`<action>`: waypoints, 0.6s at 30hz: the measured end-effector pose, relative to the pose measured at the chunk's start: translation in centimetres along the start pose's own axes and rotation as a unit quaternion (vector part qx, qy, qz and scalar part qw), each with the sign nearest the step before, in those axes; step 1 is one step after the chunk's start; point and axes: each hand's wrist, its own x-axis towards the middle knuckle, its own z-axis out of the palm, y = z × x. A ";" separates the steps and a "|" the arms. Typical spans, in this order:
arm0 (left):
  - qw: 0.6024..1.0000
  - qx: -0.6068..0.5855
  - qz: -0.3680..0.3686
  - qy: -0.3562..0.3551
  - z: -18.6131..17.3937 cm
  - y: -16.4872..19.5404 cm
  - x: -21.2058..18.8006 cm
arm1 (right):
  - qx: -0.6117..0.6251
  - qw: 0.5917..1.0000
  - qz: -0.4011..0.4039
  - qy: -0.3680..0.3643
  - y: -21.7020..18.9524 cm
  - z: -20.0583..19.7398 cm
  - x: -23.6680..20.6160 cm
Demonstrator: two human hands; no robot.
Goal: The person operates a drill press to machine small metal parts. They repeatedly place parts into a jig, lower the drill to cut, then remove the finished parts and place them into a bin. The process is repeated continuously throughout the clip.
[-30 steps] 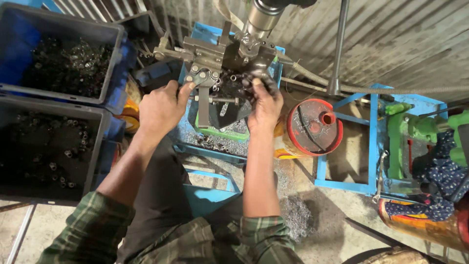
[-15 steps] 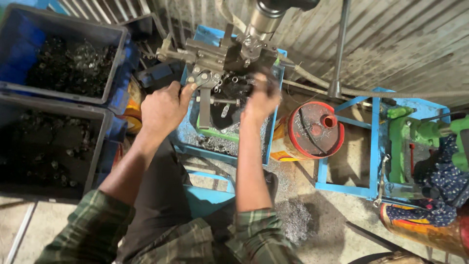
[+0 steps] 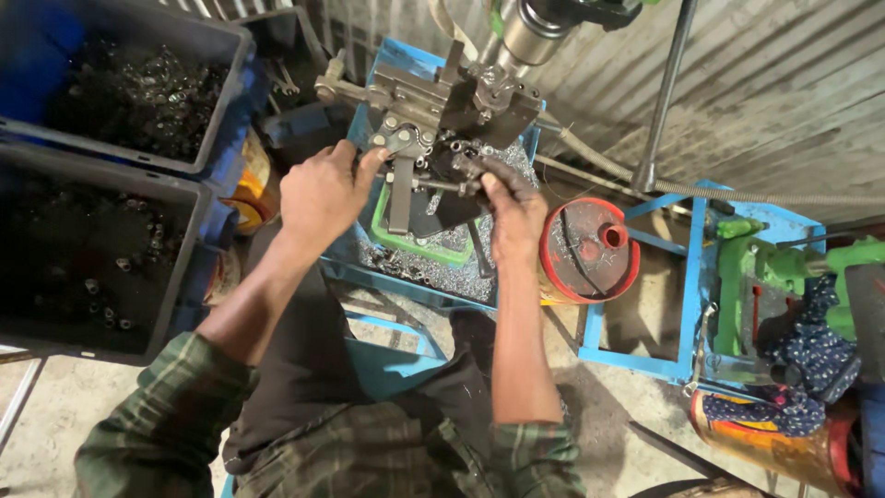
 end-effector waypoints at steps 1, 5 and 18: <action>1.000 -0.009 -0.016 -0.009 -0.3 0.0 -0.1 | -0.006 1.000 -0.012 -0.011 -0.1 0.1 0.7; 0.998 -0.036 -0.027 0.045 -1.3 -0.3 -0.4 | 0.048 0.999 -0.011 -0.010 0.4 1.0 4.0; 0.996 -0.034 0.012 0.079 -1.5 -4.3 4.7 | -0.075 0.976 -0.129 0.156 -0.4 3.9 4.1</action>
